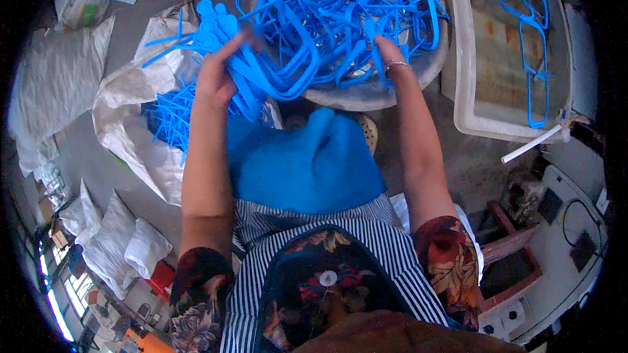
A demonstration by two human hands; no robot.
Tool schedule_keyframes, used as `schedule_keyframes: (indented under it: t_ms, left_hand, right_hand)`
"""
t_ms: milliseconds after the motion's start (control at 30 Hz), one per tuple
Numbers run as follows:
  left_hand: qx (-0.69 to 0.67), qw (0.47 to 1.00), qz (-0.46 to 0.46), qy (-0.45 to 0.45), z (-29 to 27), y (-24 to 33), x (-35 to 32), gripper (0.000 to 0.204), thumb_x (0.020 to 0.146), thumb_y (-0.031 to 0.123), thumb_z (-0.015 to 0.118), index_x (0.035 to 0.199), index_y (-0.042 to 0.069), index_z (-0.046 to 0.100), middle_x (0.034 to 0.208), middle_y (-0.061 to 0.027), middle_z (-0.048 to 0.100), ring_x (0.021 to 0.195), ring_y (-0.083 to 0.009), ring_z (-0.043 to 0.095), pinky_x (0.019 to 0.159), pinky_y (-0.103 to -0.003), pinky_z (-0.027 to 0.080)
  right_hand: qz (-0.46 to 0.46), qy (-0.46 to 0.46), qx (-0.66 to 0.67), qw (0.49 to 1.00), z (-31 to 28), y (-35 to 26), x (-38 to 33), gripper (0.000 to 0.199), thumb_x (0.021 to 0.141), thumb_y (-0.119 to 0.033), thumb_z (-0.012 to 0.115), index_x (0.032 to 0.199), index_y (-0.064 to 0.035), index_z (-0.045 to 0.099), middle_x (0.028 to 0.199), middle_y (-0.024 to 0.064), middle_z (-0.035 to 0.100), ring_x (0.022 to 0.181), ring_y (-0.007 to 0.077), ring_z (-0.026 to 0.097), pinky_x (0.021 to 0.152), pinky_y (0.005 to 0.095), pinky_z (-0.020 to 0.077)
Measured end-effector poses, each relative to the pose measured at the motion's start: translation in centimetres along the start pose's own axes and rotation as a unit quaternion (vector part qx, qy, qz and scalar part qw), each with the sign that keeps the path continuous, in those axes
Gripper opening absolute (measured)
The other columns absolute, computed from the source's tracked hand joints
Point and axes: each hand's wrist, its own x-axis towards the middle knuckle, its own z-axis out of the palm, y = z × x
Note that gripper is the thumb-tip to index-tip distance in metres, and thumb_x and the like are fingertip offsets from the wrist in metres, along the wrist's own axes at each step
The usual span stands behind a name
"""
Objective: The person sorts blue plastic hangers from a basin into a white sack. They pick up handfuls of hangers, align them, and place them into the bag. The person also uses a white stick to stir hangers in a water-filled tray and transfers them to the basin.
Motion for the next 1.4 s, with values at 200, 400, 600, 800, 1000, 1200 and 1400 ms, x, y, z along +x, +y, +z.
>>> schedule_keyframes:
  t_ms: [200, 400, 600, 800, 1000, 1200, 1400]
  left_hand:
    - [0.000, 0.999, -0.042, -0.009, 0.6, -0.2, 0.3, 0.022, 0.079, 0.011, 0.065, 0.098, 0.001, 0.058, 0.087, -0.0108, 0.063, 0.079, -0.0228, 0.062, 0.071, -0.035, 0.052]
    - [0.023, 0.998, -0.063, 0.007, 0.1, -0.6, 0.4, 0.028, 0.078, 0.009, 0.066, 0.103, 0.000, 0.057, 0.095, -0.0104, 0.062, 0.085, -0.0233, 0.061, 0.079, -0.036, 0.050]
    - [0.069, 0.997, -0.040, -0.001, 0.7, -0.3, -0.2, 0.025, 0.076, 0.006, 0.066, 0.099, -0.001, 0.060, 0.093, -0.0116, 0.065, 0.079, -0.0196, 0.061, 0.071, -0.034, 0.052]
    - [0.099, 0.987, -0.101, -0.076, 3.8, -1.9, 0.2, 0.031, 0.075, 0.008, 0.067, 0.103, 0.000, 0.059, 0.103, -0.0123, 0.065, 0.087, -0.0187, 0.061, 0.076, -0.032, 0.051]
    - [0.009, 0.974, -0.223, -0.045, 3.8, -4.8, 1.2, 0.044, 0.077, 0.009, 0.067, 0.117, 0.003, 0.052, 0.111, -0.0121, 0.059, 0.095, -0.0255, 0.060, 0.083, -0.043, 0.051]
    - [-0.034, 0.963, -0.251, -0.090, 2.6, -6.1, -0.1, 0.049, 0.078, 0.006, 0.065, 0.124, 0.004, 0.047, 0.117, -0.0124, 0.056, 0.102, -0.0278, 0.058, 0.087, -0.045, 0.049]
    - [-0.051, 0.957, -0.273, -0.085, 3.4, -5.5, 0.8, 0.044, 0.082, 0.014, 0.063, 0.122, 0.004, 0.049, 0.118, -0.0129, 0.056, 0.103, -0.0284, 0.057, 0.087, -0.044, 0.048]
  right_hand:
    - [-0.101, 0.040, -0.111, 0.988, 4.7, 7.1, 5.5, 0.028, 0.081, -0.028, 0.049, 0.091, -0.0035, 0.058, 0.089, 0.0120, 0.061, 0.072, 0.0201, 0.061, 0.055, 0.0349, 0.0481]
    - [-0.055, 0.074, -0.173, 0.981, 6.9, 6.9, 3.4, 0.030, 0.081, -0.025, 0.054, 0.093, 0.0025, 0.057, 0.081, 0.0158, 0.064, 0.062, 0.0231, 0.065, 0.052, 0.0345, 0.0508]
    - [-0.059, -0.056, 0.047, 0.996, -4.5, -3.5, -11.0, 0.028, 0.083, -0.027, 0.056, 0.094, -0.0011, 0.058, 0.072, 0.0070, 0.062, 0.053, 0.0150, 0.055, 0.048, 0.0285, 0.0448]
    - [-0.157, -0.103, 0.232, 0.954, 0.1, -4.6, -15.3, 0.025, 0.080, -0.021, 0.063, 0.099, -0.0055, 0.057, 0.080, 0.0040, 0.060, 0.066, 0.0127, 0.056, 0.056, 0.0255, 0.0448]
    - [-0.363, 0.126, -0.161, 0.909, 11.3, -2.9, -12.9, 0.036, 0.084, -0.035, 0.058, 0.095, -0.0013, 0.057, 0.098, 0.0169, 0.058, 0.085, 0.0339, 0.054, 0.073, 0.0431, 0.0432]
    - [-0.438, 0.261, -0.303, 0.805, 11.2, -3.6, -14.7, 0.058, 0.085, -0.051, 0.047, 0.103, 0.0035, 0.058, 0.120, 0.0193, 0.049, 0.104, 0.0360, 0.046, 0.089, 0.0496, 0.0348]
    - [-0.463, 0.275, -0.361, 0.762, 10.7, -2.7, -14.6, 0.061, 0.080, -0.042, 0.056, 0.113, 0.0090, 0.051, 0.124, 0.0208, 0.047, 0.111, 0.0350, 0.046, 0.094, 0.0463, 0.0326]
